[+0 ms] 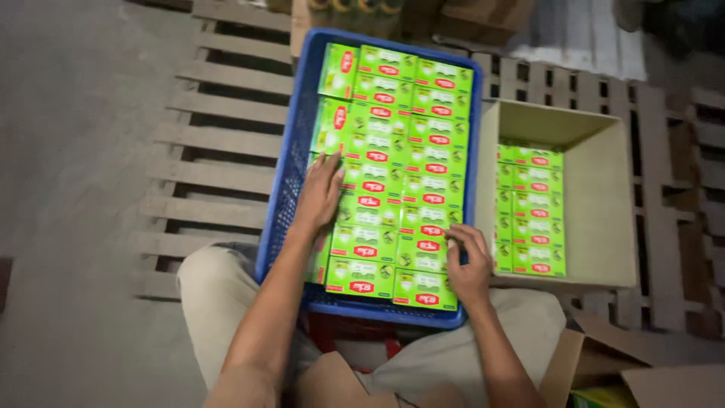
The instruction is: The person transfers small green boxes from a blue plastic basket into a larger cardboard box. They arrange the boxes in neat rows within the cardboard box, filling it layer by layer.
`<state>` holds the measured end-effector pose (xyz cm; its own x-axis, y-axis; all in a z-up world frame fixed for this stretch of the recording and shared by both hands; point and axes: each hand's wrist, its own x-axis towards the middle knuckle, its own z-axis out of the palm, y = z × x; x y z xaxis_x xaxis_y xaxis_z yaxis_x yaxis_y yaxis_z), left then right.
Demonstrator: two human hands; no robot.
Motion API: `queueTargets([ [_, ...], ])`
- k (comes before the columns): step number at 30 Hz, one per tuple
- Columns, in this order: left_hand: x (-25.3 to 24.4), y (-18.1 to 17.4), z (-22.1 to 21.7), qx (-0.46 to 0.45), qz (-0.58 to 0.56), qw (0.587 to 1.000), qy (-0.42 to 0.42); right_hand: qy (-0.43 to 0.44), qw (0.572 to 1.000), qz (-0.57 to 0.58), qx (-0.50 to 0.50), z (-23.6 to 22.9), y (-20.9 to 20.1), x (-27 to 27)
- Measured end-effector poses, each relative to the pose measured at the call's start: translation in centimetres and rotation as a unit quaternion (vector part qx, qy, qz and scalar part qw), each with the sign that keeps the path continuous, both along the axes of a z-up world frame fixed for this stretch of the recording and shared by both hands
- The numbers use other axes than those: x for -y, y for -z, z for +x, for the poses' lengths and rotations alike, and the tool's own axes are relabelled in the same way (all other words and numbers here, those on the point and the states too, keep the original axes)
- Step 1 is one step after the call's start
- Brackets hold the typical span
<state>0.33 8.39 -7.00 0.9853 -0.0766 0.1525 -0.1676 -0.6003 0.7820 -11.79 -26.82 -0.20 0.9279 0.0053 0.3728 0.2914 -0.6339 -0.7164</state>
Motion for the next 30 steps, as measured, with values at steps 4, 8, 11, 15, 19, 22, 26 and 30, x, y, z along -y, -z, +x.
queueTargets([
  [4,4.1,-3.5,-0.7,0.011,0.000,1.000,0.017,0.036,0.999,-0.017,0.034,-0.8,-2.2,0.1],
  [8,10.0,-7.0,-2.0,0.051,-0.031,0.992,0.113,0.063,0.995,0.009,0.077,-1.8,-2.6,2.6],
  [11,14.6,-7.0,-2.6,0.088,-0.029,0.978,0.185,0.120,0.989,0.009,0.084,-1.6,-2.8,5.8],
  [15,20.6,-7.0,-3.3,0.121,-0.014,0.957,0.261,0.228,0.972,-0.046,0.005,0.3,-1.3,13.0],
  [19,24.4,-7.2,-3.9,0.137,0.004,0.930,0.341,0.279,0.937,-0.201,-0.055,4.5,-3.3,17.9],
  [22,25.2,-7.4,-4.8,0.137,0.058,0.920,0.362,0.282,0.904,-0.202,-0.249,8.3,-0.3,22.3],
  [26,24.7,-7.9,-5.2,0.119,0.071,0.928,0.346,0.232,0.895,-0.141,-0.353,12.9,5.3,26.1],
  [30,24.8,-9.5,-5.2,0.112,0.006,0.925,0.363,0.209,0.919,-0.140,-0.303,15.9,11.7,29.0],
])
